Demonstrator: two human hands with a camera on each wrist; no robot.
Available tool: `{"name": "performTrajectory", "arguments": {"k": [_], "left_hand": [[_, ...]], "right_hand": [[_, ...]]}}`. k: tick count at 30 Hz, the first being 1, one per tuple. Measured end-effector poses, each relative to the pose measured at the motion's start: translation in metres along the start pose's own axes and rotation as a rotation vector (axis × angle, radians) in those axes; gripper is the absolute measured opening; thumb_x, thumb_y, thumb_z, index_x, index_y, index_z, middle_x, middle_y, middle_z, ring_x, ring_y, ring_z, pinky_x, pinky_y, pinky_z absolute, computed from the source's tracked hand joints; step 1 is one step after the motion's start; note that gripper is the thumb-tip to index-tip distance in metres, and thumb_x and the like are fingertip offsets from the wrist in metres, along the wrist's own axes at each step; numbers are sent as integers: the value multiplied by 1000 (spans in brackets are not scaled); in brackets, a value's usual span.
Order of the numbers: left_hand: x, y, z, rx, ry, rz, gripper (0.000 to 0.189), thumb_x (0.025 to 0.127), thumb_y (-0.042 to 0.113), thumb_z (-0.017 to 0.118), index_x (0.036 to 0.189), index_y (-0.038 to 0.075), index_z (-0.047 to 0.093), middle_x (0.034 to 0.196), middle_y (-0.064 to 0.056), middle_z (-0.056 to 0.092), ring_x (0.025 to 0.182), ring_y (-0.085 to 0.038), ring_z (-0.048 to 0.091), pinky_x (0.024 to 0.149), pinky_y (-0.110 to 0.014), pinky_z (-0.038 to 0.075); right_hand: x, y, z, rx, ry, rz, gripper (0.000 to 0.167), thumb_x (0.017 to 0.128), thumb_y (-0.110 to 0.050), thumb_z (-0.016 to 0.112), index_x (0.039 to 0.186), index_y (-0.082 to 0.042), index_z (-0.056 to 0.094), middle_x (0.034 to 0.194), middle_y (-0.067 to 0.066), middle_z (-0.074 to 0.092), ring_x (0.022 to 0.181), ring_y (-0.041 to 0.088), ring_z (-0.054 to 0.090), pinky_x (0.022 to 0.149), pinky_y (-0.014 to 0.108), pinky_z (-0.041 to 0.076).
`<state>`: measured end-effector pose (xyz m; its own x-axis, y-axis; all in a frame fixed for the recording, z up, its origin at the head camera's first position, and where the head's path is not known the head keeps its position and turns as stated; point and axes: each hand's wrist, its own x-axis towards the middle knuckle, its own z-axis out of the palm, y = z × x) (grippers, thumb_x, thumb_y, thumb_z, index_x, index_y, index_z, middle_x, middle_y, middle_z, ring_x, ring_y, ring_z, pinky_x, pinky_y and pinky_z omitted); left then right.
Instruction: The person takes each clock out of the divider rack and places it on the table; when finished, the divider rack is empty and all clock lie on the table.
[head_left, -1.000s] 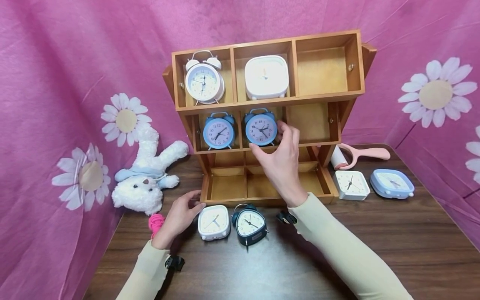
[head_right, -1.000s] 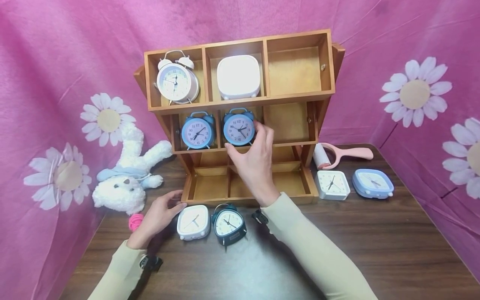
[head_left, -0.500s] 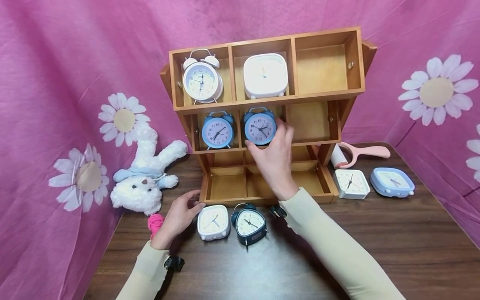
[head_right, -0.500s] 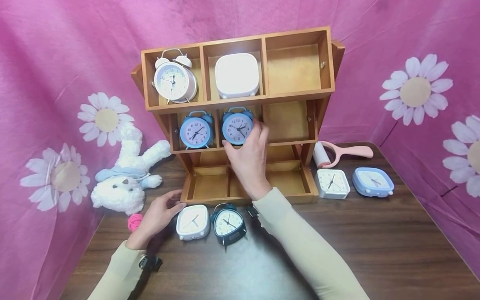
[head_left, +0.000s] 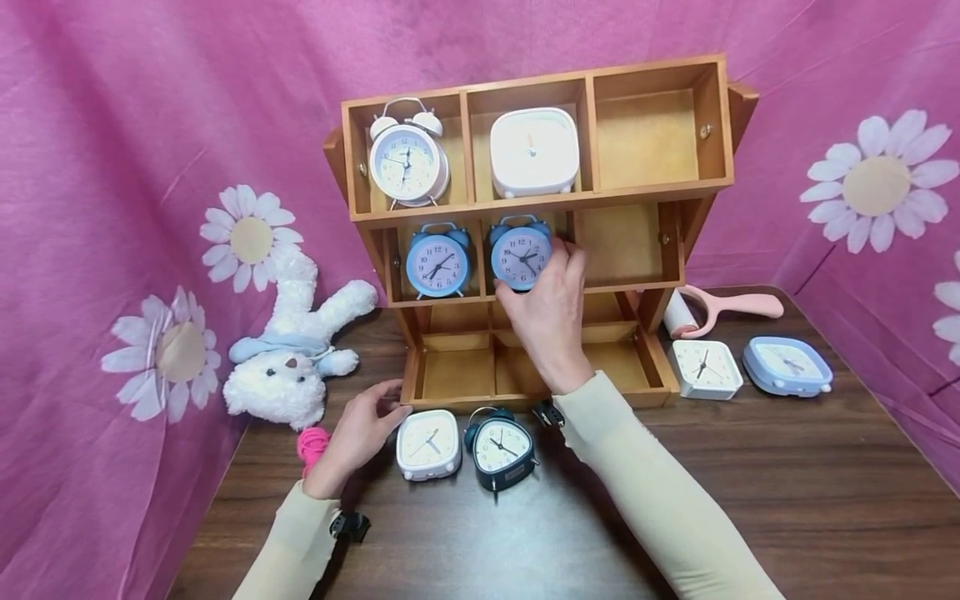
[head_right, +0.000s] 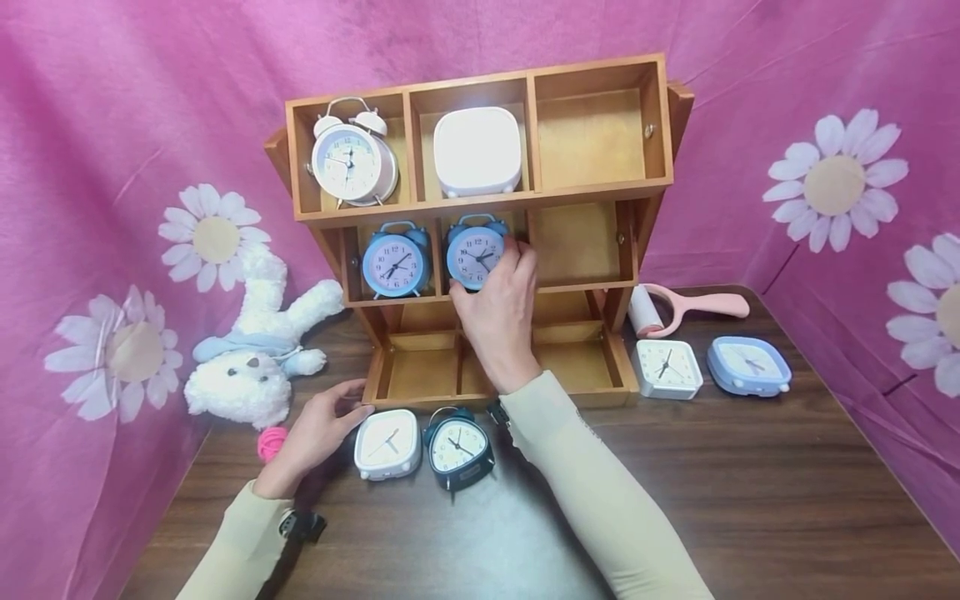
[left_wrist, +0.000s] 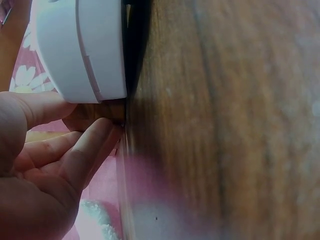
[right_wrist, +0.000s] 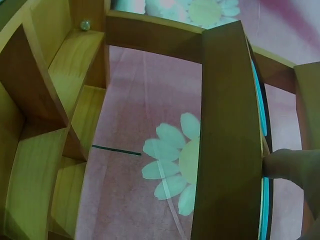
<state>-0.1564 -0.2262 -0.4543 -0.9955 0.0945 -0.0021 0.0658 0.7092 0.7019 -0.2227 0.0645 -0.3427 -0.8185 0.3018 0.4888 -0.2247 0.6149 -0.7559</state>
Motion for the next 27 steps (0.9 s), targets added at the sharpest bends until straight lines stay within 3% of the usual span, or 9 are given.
{"name": "performTrajectory", "arguments": {"k": [8,12,15,27], "left_hand": [[0,-9,3,-10,21,66,49,104,21,79,144,-4,69,114,-20,83,102,-26,80,86,-40,63],[0,-3,1,-4,3,8,49,104,18,77,148,-2,67,120,-21,83,110,-31,80,94,-49,64],[1,-2,1,5,-11,-14,49,106,17,76,150,-1,66,123,-21,82,113,-32,80,97,-48,63],[2,1,1,17,-7,-16,49,106,16,77,150,-2,66,126,-22,82,115,-33,80,96,-45,64]], "right_hand": [[1,4,-4,6,13,-65,94,84,-30,97,157,3,48,152,27,47,140,41,51,122,53,51],[2,1,-11,31,17,-60,96,81,-32,98,156,2,49,149,26,48,137,39,52,118,53,53],[1,-1,-17,39,16,-40,97,81,-33,99,156,0,49,147,24,48,136,39,53,116,53,54],[-7,-7,-37,69,-4,-51,95,80,-35,100,154,0,51,147,21,48,134,34,56,116,51,55]]}}
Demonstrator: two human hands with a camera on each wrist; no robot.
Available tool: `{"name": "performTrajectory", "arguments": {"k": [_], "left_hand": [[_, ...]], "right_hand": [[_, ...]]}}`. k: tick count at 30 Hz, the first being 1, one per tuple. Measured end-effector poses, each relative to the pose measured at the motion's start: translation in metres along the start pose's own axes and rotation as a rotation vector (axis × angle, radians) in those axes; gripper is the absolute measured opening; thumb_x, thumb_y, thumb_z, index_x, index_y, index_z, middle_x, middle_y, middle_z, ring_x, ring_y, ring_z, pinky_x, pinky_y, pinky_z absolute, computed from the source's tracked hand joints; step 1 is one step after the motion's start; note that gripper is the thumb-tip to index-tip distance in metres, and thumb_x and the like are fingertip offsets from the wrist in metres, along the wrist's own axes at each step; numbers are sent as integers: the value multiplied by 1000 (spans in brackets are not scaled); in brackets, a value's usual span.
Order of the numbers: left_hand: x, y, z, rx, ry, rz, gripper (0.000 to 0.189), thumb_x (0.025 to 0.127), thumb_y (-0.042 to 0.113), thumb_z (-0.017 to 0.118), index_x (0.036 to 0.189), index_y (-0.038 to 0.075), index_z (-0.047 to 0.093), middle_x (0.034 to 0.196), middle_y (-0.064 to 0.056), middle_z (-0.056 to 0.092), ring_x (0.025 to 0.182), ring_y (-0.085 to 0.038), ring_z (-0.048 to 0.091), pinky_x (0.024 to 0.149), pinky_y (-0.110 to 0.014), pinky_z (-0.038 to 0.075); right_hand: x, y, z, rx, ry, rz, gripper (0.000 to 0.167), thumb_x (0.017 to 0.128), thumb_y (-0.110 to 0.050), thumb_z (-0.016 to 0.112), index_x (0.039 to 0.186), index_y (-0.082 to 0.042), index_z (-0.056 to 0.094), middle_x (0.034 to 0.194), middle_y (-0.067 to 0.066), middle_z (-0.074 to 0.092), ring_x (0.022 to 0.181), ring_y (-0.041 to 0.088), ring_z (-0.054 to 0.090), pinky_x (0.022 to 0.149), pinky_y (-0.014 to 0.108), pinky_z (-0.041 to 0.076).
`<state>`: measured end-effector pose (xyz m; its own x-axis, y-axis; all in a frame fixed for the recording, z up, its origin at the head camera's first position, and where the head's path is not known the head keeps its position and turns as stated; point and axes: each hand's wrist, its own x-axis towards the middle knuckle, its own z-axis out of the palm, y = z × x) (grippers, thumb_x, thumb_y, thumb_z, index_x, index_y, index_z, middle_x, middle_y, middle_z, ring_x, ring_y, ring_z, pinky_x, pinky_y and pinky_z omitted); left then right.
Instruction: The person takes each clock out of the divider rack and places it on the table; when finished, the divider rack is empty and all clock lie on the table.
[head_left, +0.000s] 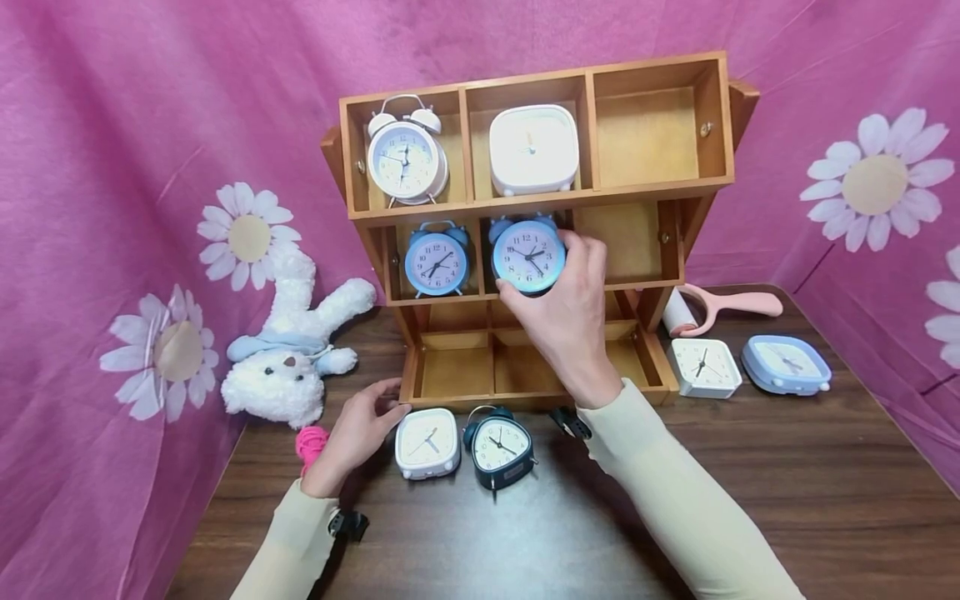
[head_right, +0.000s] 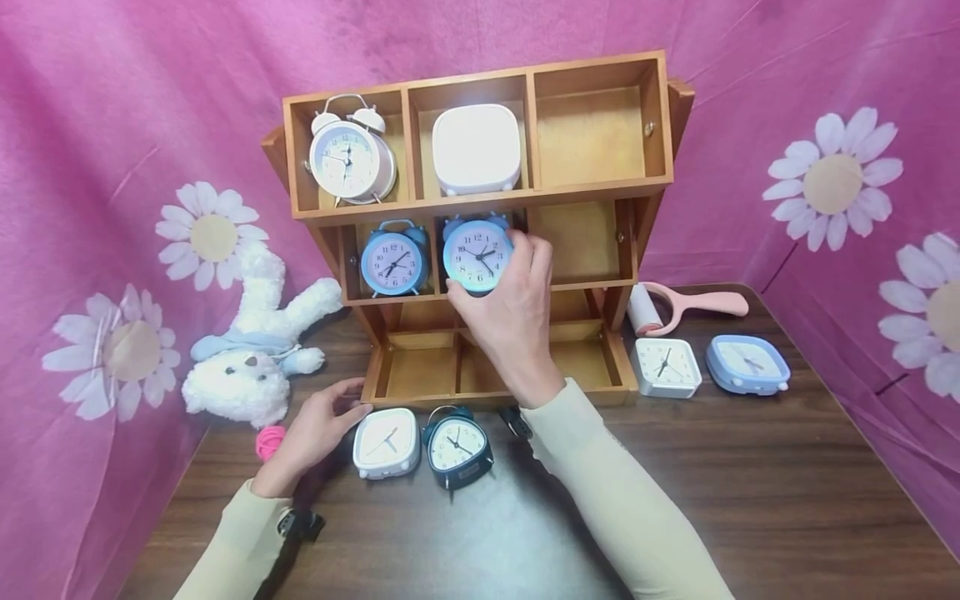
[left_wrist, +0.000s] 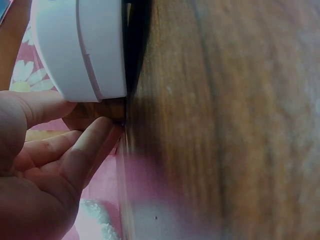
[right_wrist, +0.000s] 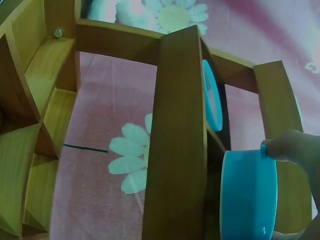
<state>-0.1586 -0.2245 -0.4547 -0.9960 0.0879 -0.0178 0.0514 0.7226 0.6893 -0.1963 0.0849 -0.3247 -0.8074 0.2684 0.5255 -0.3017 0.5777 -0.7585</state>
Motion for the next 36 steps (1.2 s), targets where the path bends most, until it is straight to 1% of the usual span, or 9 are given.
{"name": "performTrajectory", "arguments": {"k": [6,16,20,31,36], "left_hand": [[0,0,-1,-9,-5,-4,48,107,17,76,150,-1,66,124,-20,82,114,-31,79,96,-43,63],[-1,1,-2,0,1,9,48,106,17,76,149,-1,67,119,-18,83,111,-29,80,95,-43,62],[-2,1,-2,4,5,8,48,106,17,76,150,-1,67,118,-18,84,110,-29,79,95,-44,61],[0,0,0,4,-2,-7,50,106,17,76,152,-1,65,124,-20,83,115,-31,79,99,-48,63],[-1,1,-1,4,-7,-13,50,106,16,76,152,-1,65,127,-21,81,116,-33,79,100,-51,63]], "right_hand": [[-8,0,-14,-15,-32,-7,94,80,-35,99,154,-1,52,148,20,49,134,32,55,114,53,56],[-19,7,-32,-38,-39,-9,94,79,-33,100,153,-1,52,148,21,50,134,34,53,111,56,55],[-25,10,-40,-44,-40,-17,94,79,-31,101,153,0,52,147,21,50,132,35,55,111,56,56],[-39,21,-58,-97,-45,-59,94,77,-28,102,152,3,54,146,25,53,130,38,56,105,55,56],[-45,27,-63,-106,-41,-70,93,75,-27,102,149,4,55,143,26,54,129,40,57,105,54,54]]}}
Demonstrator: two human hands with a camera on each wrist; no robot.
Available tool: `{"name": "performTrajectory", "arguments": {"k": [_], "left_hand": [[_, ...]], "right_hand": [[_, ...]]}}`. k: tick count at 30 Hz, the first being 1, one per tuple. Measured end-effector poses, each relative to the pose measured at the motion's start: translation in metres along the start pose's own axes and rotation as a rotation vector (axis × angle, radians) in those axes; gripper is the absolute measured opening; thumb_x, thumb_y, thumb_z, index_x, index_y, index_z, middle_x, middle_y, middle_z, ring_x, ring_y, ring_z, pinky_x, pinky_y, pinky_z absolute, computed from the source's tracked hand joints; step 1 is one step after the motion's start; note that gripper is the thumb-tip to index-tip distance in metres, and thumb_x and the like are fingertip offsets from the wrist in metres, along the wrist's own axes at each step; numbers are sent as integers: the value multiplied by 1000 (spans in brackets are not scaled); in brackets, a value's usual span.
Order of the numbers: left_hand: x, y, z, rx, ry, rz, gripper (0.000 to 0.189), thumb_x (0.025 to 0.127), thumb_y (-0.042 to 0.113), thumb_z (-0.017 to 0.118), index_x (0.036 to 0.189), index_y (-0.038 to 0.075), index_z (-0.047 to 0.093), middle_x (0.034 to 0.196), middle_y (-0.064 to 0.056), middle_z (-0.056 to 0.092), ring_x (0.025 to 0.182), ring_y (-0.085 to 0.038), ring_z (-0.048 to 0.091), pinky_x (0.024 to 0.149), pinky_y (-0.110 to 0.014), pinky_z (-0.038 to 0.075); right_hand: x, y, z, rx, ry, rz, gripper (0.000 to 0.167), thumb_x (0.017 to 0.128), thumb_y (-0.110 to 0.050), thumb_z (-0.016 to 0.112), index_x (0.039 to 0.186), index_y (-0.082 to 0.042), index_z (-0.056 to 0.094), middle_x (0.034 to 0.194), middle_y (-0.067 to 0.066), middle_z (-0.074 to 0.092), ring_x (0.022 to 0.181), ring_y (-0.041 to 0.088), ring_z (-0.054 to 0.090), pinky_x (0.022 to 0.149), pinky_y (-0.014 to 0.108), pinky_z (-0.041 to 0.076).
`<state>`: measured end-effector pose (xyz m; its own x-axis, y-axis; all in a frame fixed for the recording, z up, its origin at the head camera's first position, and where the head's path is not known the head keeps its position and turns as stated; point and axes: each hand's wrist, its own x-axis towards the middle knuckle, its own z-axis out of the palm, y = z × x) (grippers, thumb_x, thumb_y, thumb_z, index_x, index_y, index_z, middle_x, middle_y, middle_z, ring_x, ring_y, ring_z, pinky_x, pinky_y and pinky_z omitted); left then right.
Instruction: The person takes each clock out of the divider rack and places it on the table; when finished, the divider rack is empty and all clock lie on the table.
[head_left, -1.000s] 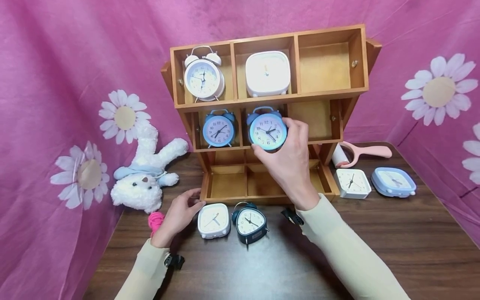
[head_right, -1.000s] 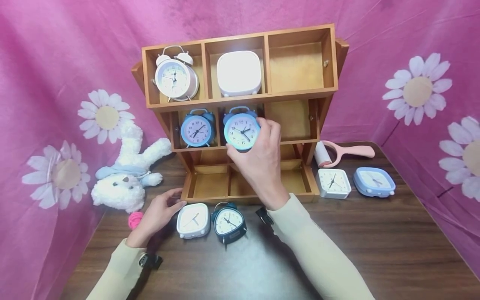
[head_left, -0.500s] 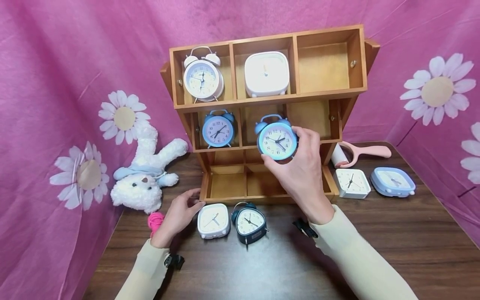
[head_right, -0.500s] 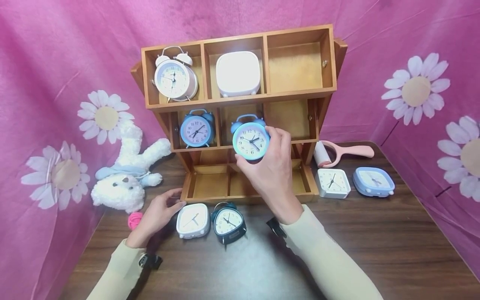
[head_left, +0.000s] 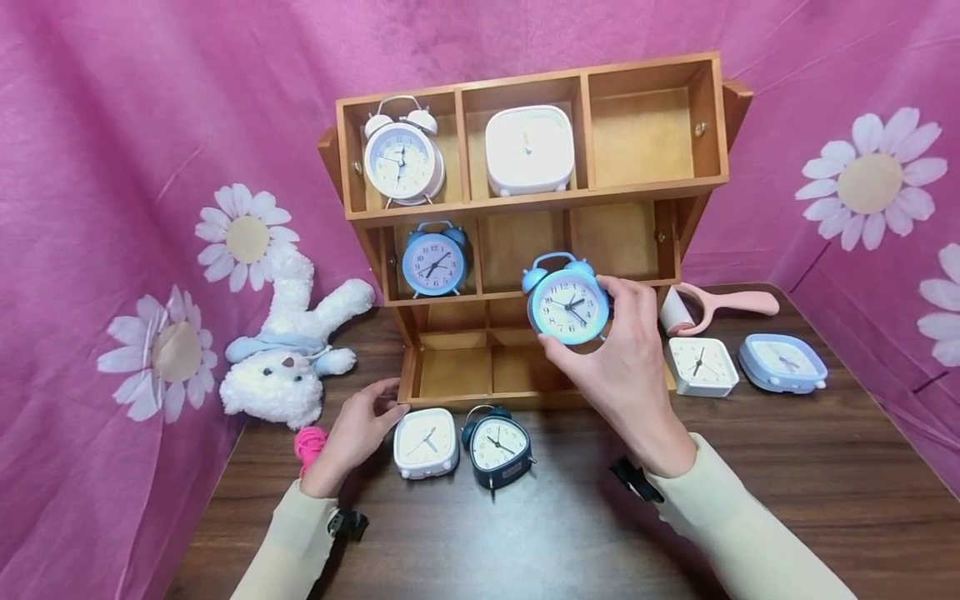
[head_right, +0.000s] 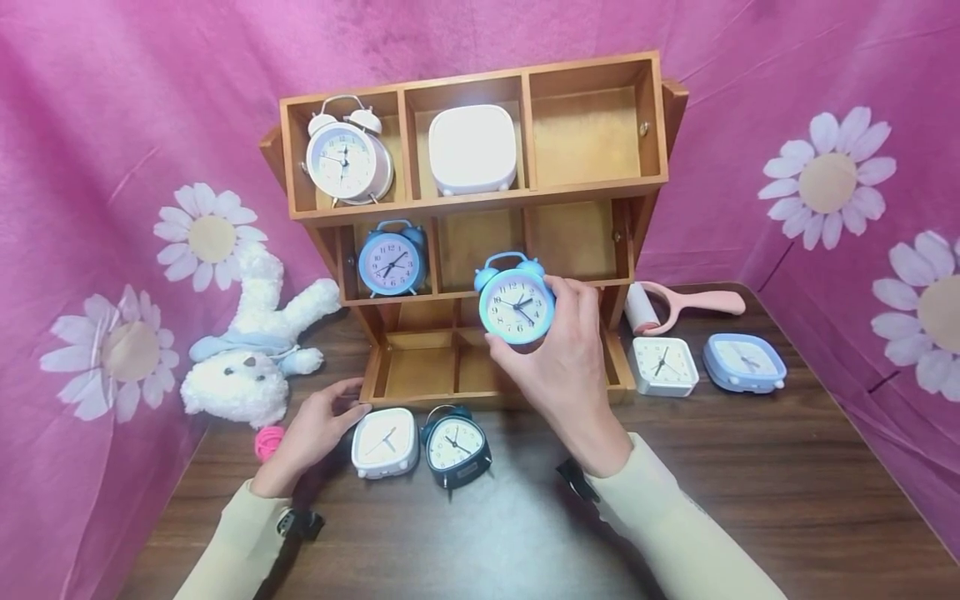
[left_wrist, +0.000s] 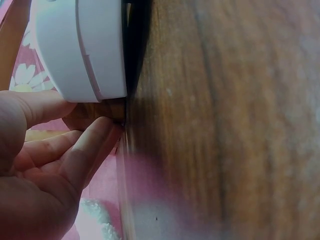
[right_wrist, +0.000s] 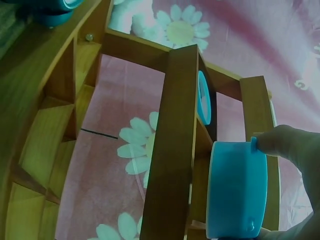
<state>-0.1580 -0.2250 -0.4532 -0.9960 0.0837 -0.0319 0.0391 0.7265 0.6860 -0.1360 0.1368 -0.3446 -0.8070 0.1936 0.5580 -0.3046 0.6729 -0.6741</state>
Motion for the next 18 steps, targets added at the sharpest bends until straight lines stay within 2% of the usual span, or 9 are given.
{"name": "performTrajectory", "arguments": {"k": [3,12,18], "left_hand": [[0,0,0,1,-3,0,50,106,15,75,152,-1,65,128,-22,81,117,-33,79,101,-53,63],[0,0,0,0,-4,8,49,106,16,75,151,-2,65,127,-22,81,116,-34,79,101,-53,63],[-1,-1,-1,5,-2,-1,50,106,16,75,152,-2,64,126,-22,81,117,-34,78,103,-55,62]], "right_hand": [[-5,4,-1,4,-14,13,92,74,-27,103,147,4,57,141,26,56,129,40,56,105,52,51],[-20,11,-9,-22,-103,132,90,76,-30,103,148,-1,58,142,21,57,129,38,57,103,53,48],[-32,13,-15,-36,-120,133,88,76,-30,103,147,-2,59,142,21,57,128,37,58,101,51,46]]}}
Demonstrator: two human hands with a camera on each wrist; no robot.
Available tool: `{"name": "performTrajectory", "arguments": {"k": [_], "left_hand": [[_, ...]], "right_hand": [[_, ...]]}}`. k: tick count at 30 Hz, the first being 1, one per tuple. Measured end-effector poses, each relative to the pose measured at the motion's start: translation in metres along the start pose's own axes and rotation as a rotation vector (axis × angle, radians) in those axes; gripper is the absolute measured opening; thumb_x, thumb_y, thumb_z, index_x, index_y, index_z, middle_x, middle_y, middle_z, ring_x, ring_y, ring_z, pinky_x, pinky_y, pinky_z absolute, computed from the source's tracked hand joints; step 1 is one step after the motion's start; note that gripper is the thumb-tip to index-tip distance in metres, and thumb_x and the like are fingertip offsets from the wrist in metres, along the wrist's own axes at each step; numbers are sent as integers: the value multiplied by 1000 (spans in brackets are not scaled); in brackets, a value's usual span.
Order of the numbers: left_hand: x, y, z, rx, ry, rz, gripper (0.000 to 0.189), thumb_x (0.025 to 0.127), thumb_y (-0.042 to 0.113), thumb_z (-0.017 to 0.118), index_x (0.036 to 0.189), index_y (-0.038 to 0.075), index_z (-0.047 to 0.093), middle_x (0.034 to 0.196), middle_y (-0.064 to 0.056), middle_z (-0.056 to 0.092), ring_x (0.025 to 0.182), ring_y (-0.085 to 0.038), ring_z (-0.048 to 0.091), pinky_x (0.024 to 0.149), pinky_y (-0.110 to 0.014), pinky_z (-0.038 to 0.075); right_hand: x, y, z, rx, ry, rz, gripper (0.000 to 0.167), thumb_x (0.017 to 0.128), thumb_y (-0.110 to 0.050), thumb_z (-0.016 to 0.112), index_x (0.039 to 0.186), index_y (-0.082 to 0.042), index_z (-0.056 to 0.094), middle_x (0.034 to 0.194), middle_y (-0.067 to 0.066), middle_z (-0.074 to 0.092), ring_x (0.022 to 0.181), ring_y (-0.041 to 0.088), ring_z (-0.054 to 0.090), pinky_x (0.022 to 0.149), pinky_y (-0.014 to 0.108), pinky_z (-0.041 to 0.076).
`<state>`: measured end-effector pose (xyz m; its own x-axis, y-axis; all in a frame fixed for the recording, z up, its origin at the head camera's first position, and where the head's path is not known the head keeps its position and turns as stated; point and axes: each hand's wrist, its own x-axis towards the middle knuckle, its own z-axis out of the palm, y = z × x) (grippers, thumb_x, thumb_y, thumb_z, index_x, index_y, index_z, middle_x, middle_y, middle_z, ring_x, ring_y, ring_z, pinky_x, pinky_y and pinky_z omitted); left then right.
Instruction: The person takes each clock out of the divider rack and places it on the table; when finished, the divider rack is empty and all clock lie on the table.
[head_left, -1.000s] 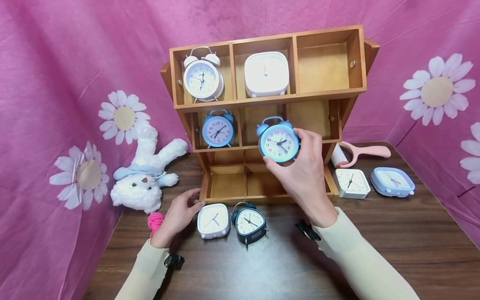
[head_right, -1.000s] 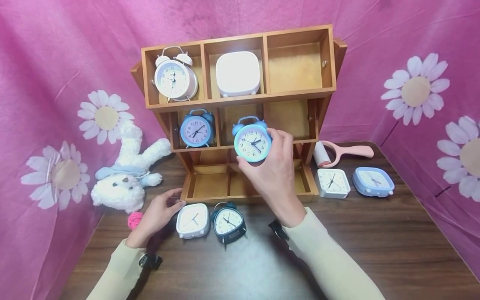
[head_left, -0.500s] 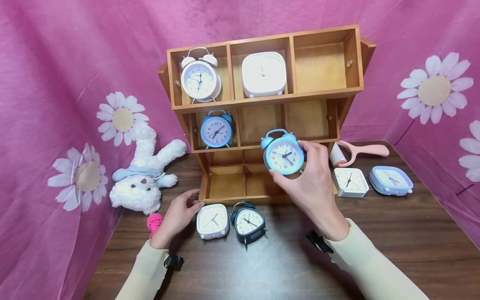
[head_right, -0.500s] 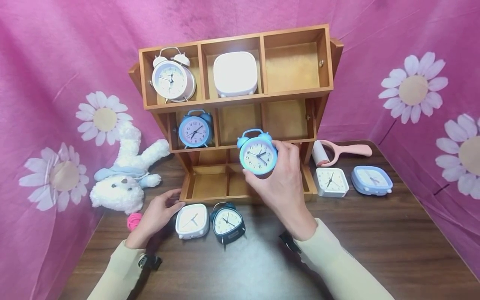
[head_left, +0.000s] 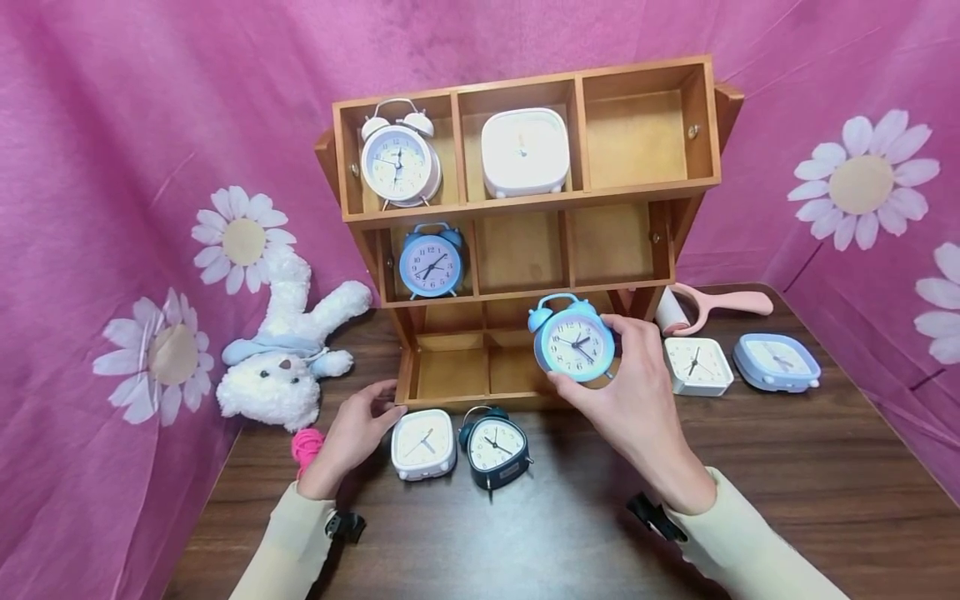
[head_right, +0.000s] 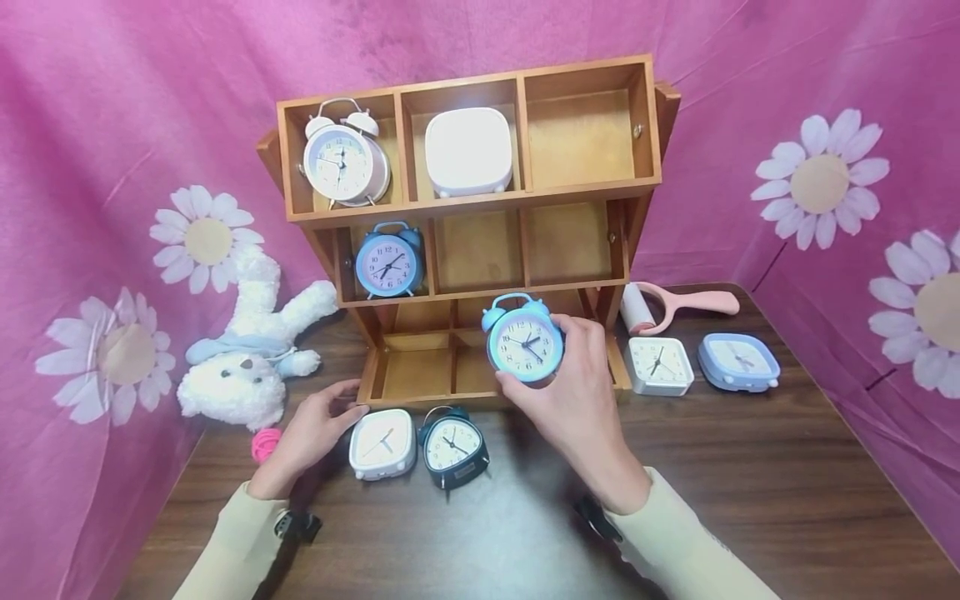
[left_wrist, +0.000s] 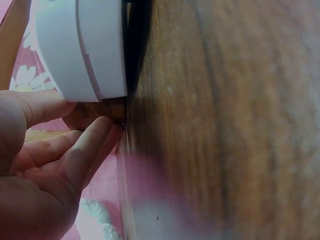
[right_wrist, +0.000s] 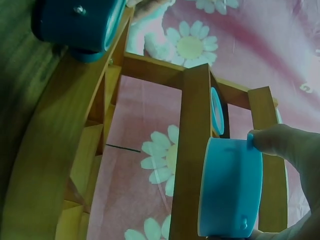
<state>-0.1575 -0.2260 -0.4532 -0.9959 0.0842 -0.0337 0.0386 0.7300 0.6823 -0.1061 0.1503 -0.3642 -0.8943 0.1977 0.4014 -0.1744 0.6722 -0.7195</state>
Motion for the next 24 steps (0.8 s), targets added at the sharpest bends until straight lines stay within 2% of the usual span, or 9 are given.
{"name": "performTrajectory", "arguments": {"k": [6,13,20,24], "left_hand": [[0,0,1,-5,0,-2,50,107,16,75,152,-2,64,129,-23,80,118,-35,78,103,-54,63],[1,1,0,-6,-3,-7,50,107,16,75,152,-2,64,128,-22,81,117,-34,78,100,-52,63],[1,0,0,4,3,-3,50,106,16,76,152,-1,65,126,-22,81,116,-33,79,99,-52,63],[1,1,0,2,2,0,50,106,16,76,151,-2,65,125,-22,82,116,-33,79,100,-52,63]], "right_hand": [[-15,7,-4,-26,-46,5,91,75,-30,103,147,1,57,140,22,57,126,38,56,101,52,46],[-34,19,-1,-75,-138,40,97,75,-33,104,149,2,53,137,23,56,119,37,59,98,55,52],[-51,28,6,-93,-179,20,95,72,-31,105,145,3,56,131,20,58,114,34,62,96,54,54],[-61,32,7,-114,-218,35,95,72,-34,105,144,3,56,131,20,59,113,34,64,97,55,55]]}}
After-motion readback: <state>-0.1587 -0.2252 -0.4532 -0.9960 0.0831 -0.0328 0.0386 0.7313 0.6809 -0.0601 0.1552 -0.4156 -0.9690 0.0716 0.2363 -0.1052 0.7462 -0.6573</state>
